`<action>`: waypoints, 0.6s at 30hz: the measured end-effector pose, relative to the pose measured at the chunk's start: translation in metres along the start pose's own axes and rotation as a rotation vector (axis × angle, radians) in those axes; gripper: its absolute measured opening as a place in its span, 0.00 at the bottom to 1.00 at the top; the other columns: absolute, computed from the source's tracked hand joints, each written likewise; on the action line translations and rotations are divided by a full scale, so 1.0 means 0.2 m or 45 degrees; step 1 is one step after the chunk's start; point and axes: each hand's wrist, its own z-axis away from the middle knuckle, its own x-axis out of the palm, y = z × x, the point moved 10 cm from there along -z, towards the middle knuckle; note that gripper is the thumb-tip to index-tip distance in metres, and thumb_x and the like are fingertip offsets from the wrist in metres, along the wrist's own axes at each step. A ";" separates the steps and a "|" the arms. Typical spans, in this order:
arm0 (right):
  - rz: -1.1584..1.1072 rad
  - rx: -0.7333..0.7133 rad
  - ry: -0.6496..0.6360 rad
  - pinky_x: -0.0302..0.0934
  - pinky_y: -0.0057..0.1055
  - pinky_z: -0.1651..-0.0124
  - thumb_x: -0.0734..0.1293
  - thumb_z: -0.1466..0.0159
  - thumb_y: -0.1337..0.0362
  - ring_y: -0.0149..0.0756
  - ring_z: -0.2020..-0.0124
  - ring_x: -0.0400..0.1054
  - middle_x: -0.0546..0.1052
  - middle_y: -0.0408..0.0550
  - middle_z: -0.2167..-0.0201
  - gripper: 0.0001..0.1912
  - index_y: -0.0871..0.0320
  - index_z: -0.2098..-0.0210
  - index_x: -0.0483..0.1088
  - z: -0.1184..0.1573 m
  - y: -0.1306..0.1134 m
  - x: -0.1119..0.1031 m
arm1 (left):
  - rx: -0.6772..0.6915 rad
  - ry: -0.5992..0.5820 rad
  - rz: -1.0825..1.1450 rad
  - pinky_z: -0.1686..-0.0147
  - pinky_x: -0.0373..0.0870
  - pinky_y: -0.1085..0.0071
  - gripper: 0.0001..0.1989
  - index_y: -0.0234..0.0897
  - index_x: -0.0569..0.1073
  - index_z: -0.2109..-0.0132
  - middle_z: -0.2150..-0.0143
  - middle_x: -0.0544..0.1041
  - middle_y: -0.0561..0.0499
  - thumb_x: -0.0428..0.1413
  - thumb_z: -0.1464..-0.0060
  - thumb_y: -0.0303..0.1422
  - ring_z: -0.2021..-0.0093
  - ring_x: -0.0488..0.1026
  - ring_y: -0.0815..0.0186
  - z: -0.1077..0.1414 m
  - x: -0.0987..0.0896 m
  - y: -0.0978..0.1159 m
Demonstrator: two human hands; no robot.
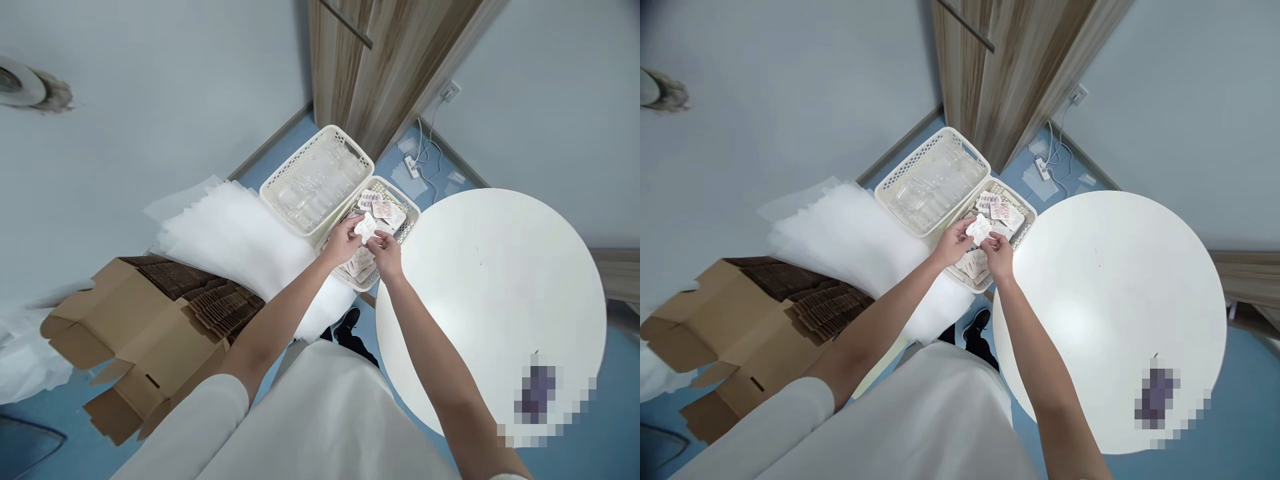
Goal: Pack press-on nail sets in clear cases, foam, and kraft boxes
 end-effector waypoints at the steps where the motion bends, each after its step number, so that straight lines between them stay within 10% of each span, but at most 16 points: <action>1: -0.077 0.002 0.008 0.63 0.36 0.60 0.67 0.51 0.59 0.32 0.69 0.70 0.73 0.43 0.71 0.22 0.58 0.57 0.60 0.04 -0.02 0.00 | 0.010 -0.011 0.073 0.53 0.65 0.65 0.24 0.37 0.62 0.45 0.46 0.66 0.45 0.49 0.51 0.24 0.49 0.66 0.62 0.00 0.00 0.02; 8: -0.303 -0.024 0.010 0.64 0.36 0.59 0.68 0.49 0.58 0.29 0.74 0.70 0.72 0.40 0.73 0.18 0.56 0.61 0.61 0.35 -0.12 -0.15 | -0.082 -0.116 0.374 0.58 0.68 0.66 0.28 0.36 0.55 0.43 0.50 0.70 0.42 0.52 0.52 0.26 0.56 0.71 0.64 0.11 0.08 0.14; 18: -0.431 -0.066 -0.029 0.66 0.38 0.59 0.67 0.49 0.55 0.31 0.72 0.71 0.73 0.42 0.70 0.15 0.56 0.64 0.65 0.89 0.02 -0.65 | -0.038 -0.464 0.094 0.63 0.67 0.68 0.41 0.43 0.44 0.38 0.48 0.68 0.39 0.56 0.54 0.28 0.63 0.72 0.68 0.58 0.59 0.44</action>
